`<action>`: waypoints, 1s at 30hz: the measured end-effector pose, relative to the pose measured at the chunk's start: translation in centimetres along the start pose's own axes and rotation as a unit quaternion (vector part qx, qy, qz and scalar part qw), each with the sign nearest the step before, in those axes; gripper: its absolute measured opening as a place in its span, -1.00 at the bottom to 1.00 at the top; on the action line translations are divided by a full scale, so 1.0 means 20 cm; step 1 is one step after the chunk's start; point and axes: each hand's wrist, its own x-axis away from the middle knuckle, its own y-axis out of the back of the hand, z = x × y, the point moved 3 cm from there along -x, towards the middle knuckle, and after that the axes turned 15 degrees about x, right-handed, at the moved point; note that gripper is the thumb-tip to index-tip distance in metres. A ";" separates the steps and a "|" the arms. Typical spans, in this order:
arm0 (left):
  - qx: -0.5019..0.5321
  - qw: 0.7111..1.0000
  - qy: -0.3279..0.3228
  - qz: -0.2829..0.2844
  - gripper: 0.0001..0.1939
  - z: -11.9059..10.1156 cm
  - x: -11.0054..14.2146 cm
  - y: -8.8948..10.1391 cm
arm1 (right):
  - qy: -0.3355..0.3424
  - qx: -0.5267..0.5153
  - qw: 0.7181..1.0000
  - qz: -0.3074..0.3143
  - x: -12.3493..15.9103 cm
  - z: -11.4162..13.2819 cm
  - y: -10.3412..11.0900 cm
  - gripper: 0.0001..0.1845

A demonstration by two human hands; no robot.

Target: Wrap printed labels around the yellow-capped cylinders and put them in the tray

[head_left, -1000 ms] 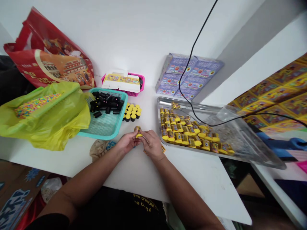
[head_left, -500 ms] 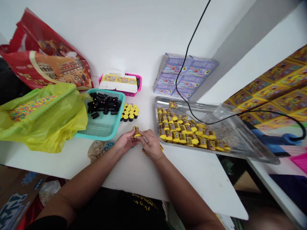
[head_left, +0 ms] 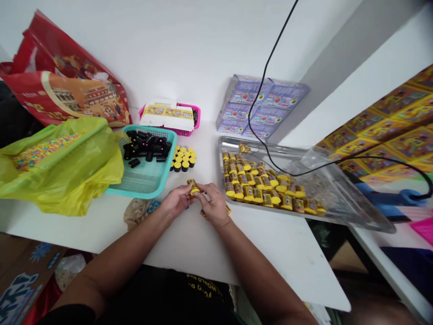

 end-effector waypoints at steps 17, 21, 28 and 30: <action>-0.019 1.000 0.003 -0.016 -0.91 0.02 0.01 0.00 | 0.087 0.061 0.994 -0.004 -0.01 0.02 0.02 -0.77; -0.020 0.999 0.016 0.033 -0.87 0.00 0.01 -0.02 | 0.025 0.033 0.999 -0.023 -0.01 0.00 0.03 -0.76; -0.033 0.999 -0.011 0.009 -0.78 0.01 0.01 0.00 | 0.057 0.018 0.998 -0.025 -0.01 0.02 0.01 -0.75; -0.039 0.999 -0.018 0.010 -0.76 0.02 0.01 0.00 | 0.049 0.005 0.998 -0.026 -0.01 0.02 0.01 -0.76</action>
